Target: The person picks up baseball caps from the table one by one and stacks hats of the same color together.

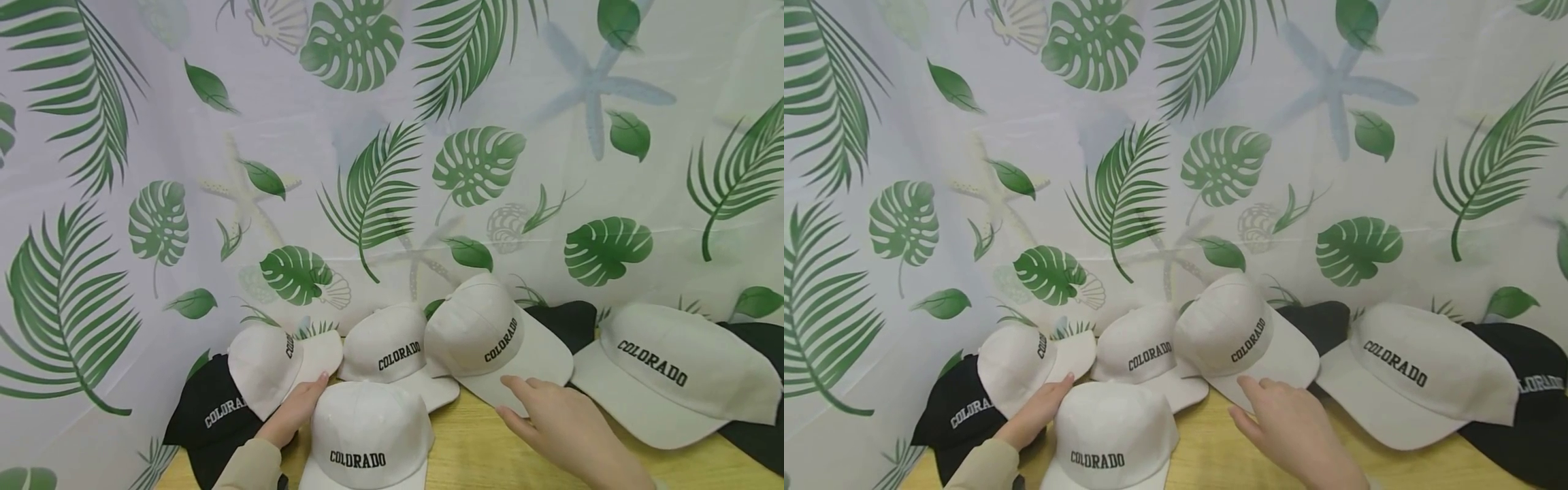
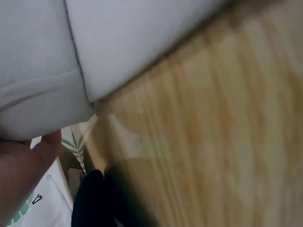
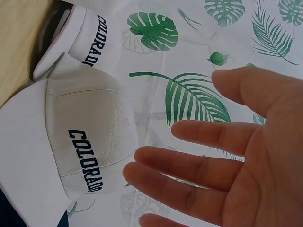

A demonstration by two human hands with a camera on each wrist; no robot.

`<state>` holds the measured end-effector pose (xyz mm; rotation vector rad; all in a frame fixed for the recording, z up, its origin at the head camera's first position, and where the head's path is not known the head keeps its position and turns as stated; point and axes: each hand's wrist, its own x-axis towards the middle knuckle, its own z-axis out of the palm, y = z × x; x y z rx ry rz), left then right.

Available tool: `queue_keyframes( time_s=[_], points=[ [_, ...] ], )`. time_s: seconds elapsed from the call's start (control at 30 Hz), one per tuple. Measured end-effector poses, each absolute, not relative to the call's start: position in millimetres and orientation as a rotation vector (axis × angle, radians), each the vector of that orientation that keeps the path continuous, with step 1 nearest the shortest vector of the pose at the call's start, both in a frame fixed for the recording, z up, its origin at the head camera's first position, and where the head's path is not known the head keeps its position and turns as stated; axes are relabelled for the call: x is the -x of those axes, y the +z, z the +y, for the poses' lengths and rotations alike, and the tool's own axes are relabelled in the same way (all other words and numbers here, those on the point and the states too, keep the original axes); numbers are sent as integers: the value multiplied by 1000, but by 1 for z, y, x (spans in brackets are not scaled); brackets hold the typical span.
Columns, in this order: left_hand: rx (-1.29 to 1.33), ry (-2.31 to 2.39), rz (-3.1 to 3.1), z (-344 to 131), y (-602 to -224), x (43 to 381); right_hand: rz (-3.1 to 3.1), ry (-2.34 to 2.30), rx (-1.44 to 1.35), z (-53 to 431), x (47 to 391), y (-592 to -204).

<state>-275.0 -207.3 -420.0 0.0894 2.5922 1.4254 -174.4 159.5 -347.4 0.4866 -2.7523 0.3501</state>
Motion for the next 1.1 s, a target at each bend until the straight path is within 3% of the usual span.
queue_keyframes(
  time_s=[0.53,0.93,1.1],
  points=[
    [-109,1418,2536,-208,-419,276,-2792,326,-497,157,176,-349],
    [-478,1039,2563,-169,-377,283,-2806,331,-491,157,176,-349],
    [-539,1086,2454,-158,-369,279,-2820,333,-493,157,175,-348]
  ],
)
